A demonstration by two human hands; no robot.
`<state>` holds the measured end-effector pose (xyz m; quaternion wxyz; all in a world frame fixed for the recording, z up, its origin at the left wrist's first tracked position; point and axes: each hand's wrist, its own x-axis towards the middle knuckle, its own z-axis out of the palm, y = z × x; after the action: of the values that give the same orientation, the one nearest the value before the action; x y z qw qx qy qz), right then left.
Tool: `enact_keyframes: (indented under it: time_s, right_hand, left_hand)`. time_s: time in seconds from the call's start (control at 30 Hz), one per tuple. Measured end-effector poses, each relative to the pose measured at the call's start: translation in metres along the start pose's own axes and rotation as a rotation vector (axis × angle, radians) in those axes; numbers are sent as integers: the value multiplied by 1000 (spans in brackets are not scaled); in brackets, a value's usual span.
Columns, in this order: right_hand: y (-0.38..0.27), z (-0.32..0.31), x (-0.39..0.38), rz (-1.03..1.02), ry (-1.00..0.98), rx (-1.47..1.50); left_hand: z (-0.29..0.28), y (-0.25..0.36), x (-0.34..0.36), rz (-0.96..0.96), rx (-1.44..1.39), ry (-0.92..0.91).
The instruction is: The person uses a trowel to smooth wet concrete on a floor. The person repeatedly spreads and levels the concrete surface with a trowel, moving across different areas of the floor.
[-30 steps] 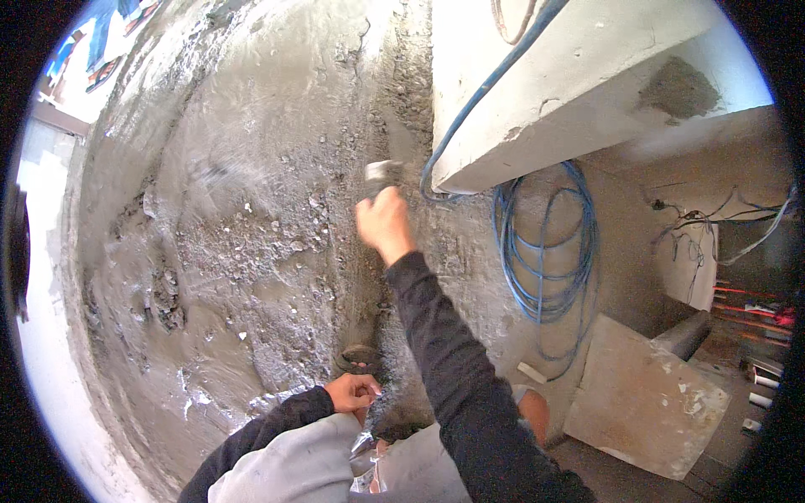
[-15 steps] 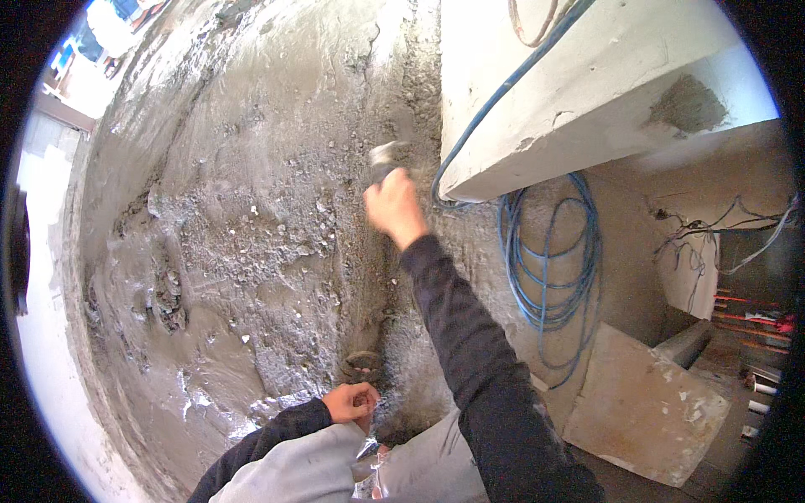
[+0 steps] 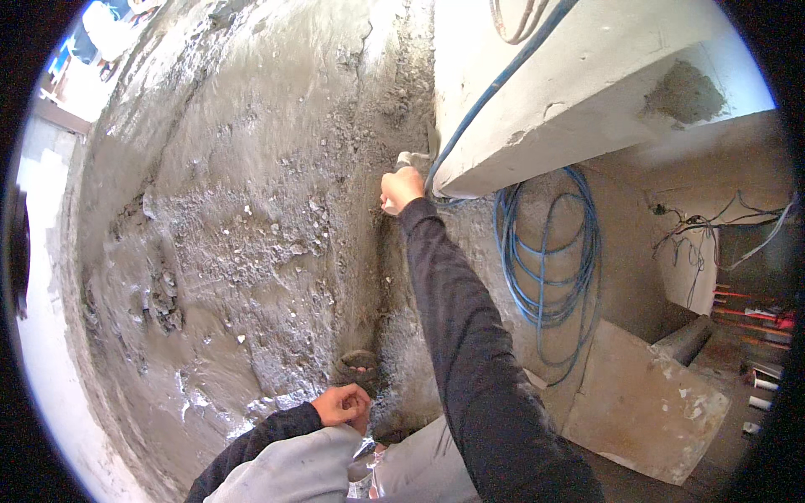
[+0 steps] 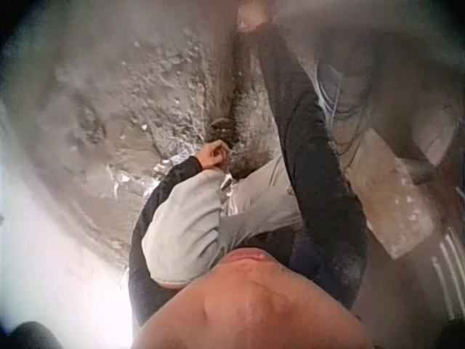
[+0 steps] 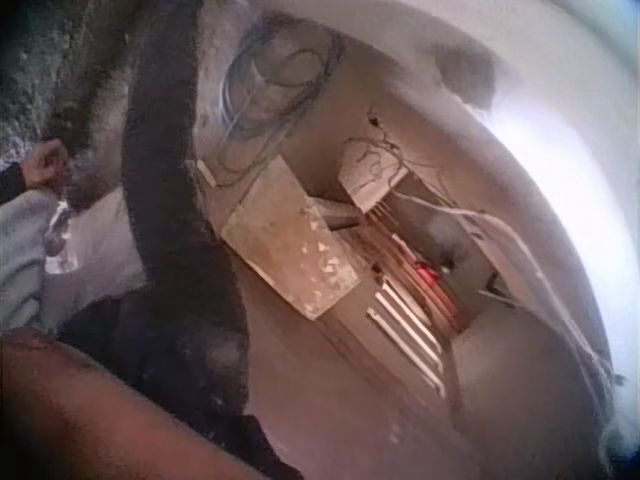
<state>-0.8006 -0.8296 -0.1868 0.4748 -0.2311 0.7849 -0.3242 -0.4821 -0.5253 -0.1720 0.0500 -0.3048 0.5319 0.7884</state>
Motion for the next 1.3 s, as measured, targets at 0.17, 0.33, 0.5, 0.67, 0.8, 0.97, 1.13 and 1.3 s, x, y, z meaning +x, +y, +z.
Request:
enact_keyframes:
  time_s: [0.17,0.33,0.5,0.67,0.8,0.97,1.13,1.3]
  right_hand:
    - [-39,32,-43,-9,-259,87]
    - [-30,-2,17,16,-136,314]
    - [-34,43,-23,-215,-330,-98]
    - [-60,51,-51,-288,-320,-250]
    - [-25,12,93,-470,35,-473]
    - [-60,19,141,-449,-166,-521]
    - [-68,38,67,-236,-347,66]
    - [-85,48,-36,-378,-486,-328]
  left_hand:
    - [-1,-9,-19,2,-16,116]
    - [2,-9,-4,50,-32,27]
    - [3,-17,-23,-29,-70,75]
    - [-7,-16,-42,-43,-118,108]
    - [-7,-22,-51,-58,-15,131]
    - [-3,-39,-102,-120,-296,265]
    - [-7,-45,-127,-293,-355,331]
    - [-28,-37,-118,-267,-209,337]
